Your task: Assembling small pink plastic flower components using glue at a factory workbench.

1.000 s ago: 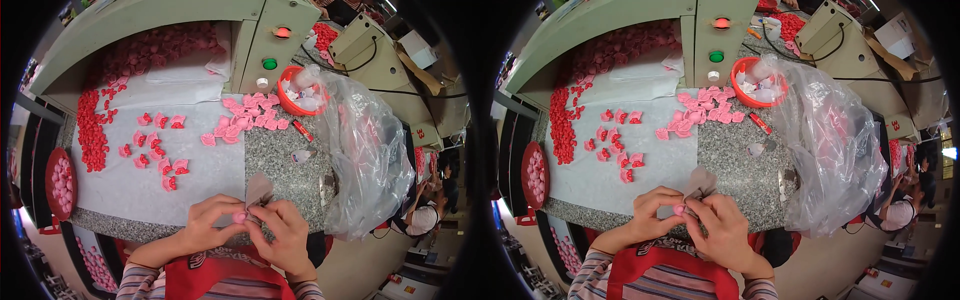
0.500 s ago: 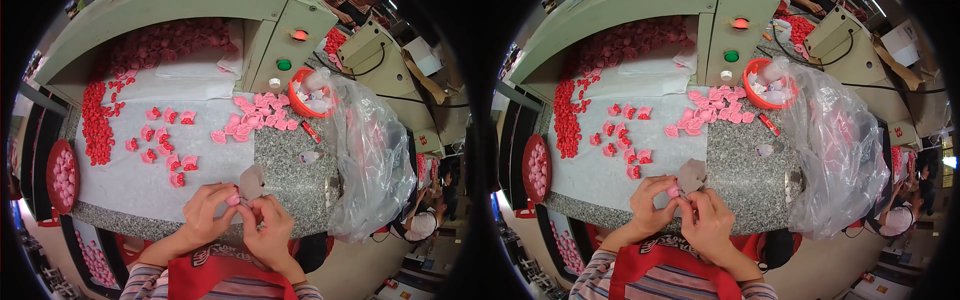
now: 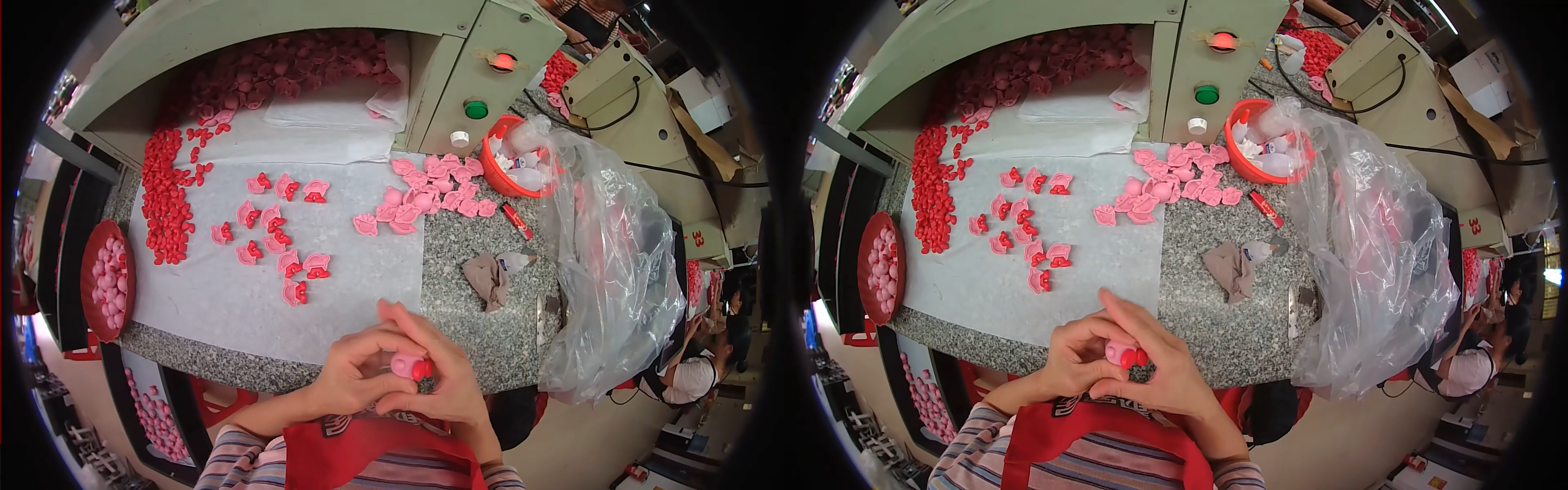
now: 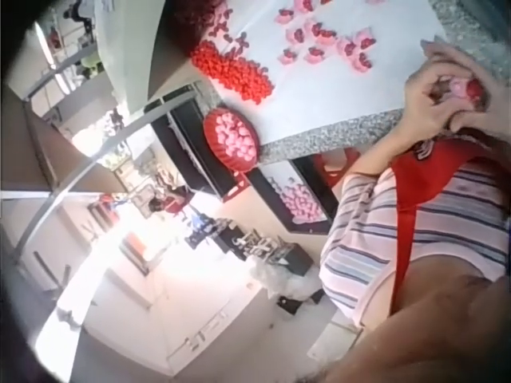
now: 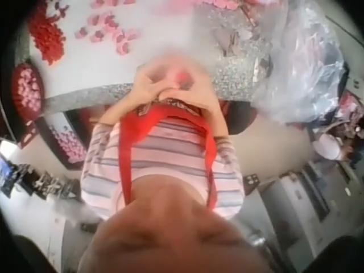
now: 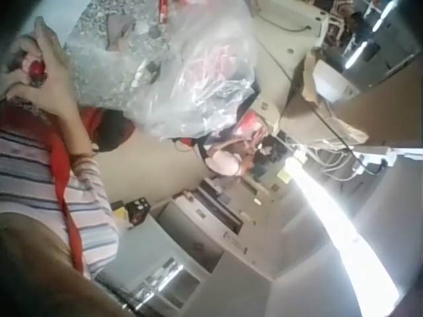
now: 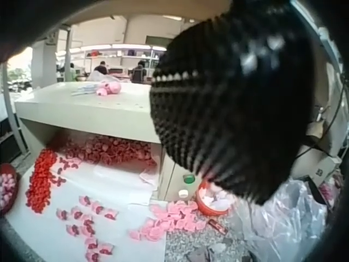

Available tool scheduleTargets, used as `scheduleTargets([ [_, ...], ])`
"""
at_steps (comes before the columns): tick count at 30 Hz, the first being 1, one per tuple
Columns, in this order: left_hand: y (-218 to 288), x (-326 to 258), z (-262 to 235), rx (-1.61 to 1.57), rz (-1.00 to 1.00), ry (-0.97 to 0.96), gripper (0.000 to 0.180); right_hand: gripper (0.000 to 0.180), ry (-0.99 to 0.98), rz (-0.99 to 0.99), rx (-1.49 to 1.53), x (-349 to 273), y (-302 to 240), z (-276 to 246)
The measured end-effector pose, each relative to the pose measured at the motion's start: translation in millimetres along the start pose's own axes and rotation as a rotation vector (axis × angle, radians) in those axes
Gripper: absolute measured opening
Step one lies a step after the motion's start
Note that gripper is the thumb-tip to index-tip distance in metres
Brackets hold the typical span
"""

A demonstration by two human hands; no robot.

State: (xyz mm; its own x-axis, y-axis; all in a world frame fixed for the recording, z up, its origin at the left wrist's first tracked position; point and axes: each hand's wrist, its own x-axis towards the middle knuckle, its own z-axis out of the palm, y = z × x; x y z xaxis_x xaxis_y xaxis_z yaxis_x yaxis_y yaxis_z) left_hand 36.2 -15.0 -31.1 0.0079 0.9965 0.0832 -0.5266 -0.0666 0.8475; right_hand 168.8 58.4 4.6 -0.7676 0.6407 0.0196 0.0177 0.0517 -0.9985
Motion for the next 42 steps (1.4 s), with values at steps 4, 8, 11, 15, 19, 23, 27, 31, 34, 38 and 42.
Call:
scheduleTargets([
  [4, 5, -2, -6, 0.209, 0.01, 0.014, 0.028, 0.068, 0.008, -0.134, -0.051, 0, 12, 5],
  [8, 3, -2, -7, 0.393, 0.135, 0.072, 0.024, 0.064, -0.004, -0.161, -0.061, 2, 10, 7],
  [11, 2, -2, -9, 0.421, 0.192, 0.073, 0.025, 0.064, 0.011, -0.157, -0.049, 2, 11, 10],
  [15, 3, -4, -10, 0.412, 0.195, 0.077, 0.025, 0.061, 0.01, -0.187, -0.047, 3, 14, 12],
  [19, 2, -5, -13, 0.398, 0.203, 0.056, 0.025, 0.064, 0.005, -0.174, -0.079, 3, 11, 15],
  [23, 0, 1, -8, -0.094, -0.006, 0.109, 0.026, 0.062, 0.198, -0.037, 0.112, -1, 1, 26],
  [27, -2, 2, -17, -0.126, 0.113, 0.165, 0.028, 0.045, 0.38, -0.158, -0.323, -8, 7, -4],
  [31, 2, 1, -15, 0.127, 0.139, 0.187, 0.028, 0.021, 0.82, 0.016, -0.772, -13, 44, -41],
  [34, 0, 4, -4, 0.192, 0.102, 0.203, 0.03, 0.014, 0.783, 0.064, -1.095, -10, 83, -55],
  [38, -5, 4, -7, 0.363, 0.161, 0.223, 0.032, 0.01, 0.735, 0.132, -0.936, -9, 76, -54],
  [42, -7, 4, -8, 0.692, 0.329, 0.275, 0.032, 0.002, 0.615, 0.126, 0.047, -16, 6, -7],
])
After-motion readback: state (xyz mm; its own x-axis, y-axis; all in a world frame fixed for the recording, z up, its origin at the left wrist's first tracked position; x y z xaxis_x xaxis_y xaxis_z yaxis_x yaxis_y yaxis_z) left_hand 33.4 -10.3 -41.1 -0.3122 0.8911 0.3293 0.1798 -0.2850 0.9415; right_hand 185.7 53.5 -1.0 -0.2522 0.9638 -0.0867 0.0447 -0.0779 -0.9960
